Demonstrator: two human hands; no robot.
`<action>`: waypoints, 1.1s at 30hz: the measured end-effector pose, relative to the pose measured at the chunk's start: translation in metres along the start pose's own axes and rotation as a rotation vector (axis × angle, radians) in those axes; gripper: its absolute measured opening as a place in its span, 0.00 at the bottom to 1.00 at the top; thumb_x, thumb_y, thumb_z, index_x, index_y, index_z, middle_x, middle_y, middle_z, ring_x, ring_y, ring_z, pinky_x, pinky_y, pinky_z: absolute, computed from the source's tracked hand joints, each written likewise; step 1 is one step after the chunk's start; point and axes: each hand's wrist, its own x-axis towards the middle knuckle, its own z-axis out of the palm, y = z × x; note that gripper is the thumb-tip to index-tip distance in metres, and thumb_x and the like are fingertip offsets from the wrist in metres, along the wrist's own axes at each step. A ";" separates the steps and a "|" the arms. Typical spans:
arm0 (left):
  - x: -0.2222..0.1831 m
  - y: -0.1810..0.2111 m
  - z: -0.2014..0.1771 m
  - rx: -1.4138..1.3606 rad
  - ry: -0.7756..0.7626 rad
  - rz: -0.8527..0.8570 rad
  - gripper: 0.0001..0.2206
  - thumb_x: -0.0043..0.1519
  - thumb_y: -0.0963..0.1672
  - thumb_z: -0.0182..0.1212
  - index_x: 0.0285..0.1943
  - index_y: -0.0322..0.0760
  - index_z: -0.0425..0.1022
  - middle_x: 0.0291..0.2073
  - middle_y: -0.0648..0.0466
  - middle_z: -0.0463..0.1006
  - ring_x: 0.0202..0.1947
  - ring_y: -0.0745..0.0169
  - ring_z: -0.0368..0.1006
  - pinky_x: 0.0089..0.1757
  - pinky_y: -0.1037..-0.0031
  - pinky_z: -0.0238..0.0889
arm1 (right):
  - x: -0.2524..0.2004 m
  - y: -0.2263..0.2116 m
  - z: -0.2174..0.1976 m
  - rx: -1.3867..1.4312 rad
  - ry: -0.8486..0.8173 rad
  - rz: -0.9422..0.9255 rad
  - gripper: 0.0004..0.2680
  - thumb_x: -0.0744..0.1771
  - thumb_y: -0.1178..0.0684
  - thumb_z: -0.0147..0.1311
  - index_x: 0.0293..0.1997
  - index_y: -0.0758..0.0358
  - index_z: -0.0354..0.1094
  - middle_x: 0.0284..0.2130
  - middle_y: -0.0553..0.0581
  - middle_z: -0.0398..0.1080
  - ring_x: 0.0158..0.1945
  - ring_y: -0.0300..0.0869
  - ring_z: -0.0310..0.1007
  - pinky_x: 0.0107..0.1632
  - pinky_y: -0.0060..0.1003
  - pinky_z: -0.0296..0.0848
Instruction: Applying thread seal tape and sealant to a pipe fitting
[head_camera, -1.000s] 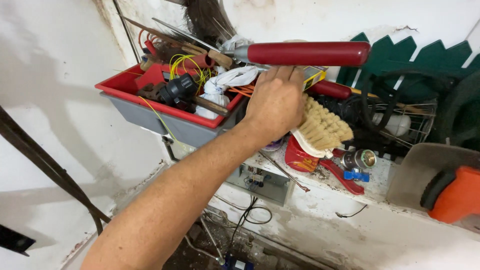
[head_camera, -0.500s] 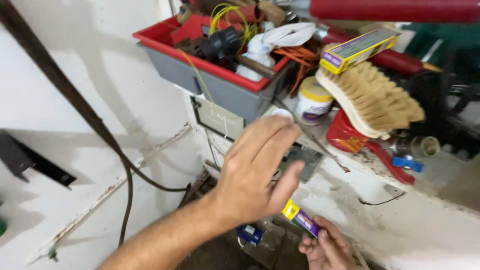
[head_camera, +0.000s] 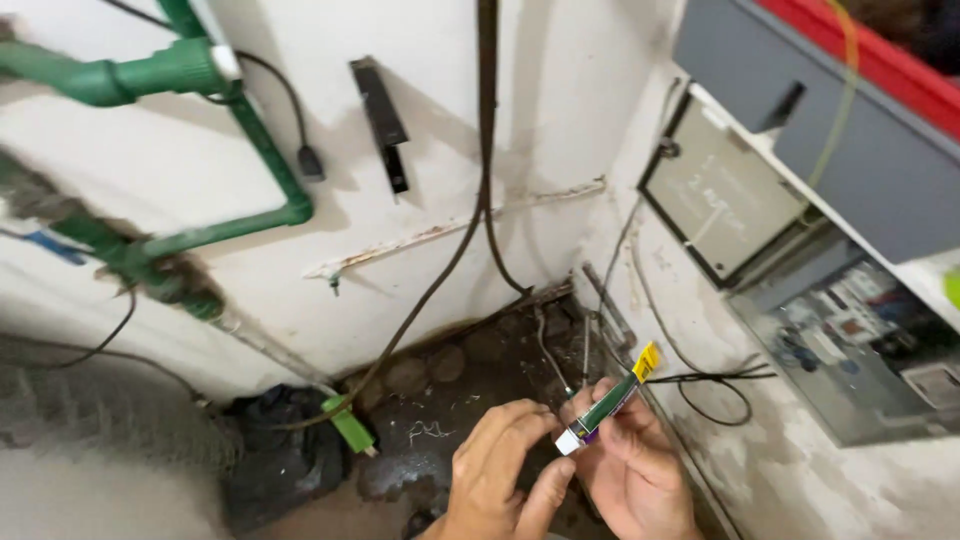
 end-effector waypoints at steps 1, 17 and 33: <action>-0.002 -0.002 -0.007 0.054 0.018 0.047 0.13 0.68 0.46 0.55 0.49 0.26 0.73 0.41 0.39 0.77 0.39 0.47 0.77 0.43 0.65 0.74 | 0.005 0.007 0.003 -0.016 -0.005 0.013 0.09 0.66 0.59 0.59 0.50 0.67 0.67 0.36 0.60 0.65 0.44 0.50 0.63 0.49 0.42 0.61; -0.022 -0.031 -0.086 0.313 0.082 0.069 0.14 0.72 0.43 0.40 0.37 0.30 0.66 0.29 0.46 0.69 0.25 0.53 0.64 0.26 0.65 0.60 | 0.033 0.073 0.044 -0.368 0.012 0.099 0.17 0.67 0.44 0.60 0.43 0.77 0.70 0.33 0.72 0.75 0.30 0.56 0.75 0.31 0.48 0.77; -0.028 -0.046 -0.107 0.123 0.171 -0.184 0.18 0.73 0.47 0.39 0.34 0.33 0.65 0.25 0.52 0.64 0.21 0.59 0.61 0.23 0.68 0.55 | 0.040 0.105 0.051 -0.342 0.016 0.097 0.14 0.68 0.51 0.58 0.48 0.78 0.69 0.38 0.78 0.77 0.42 0.59 0.80 0.44 0.50 0.80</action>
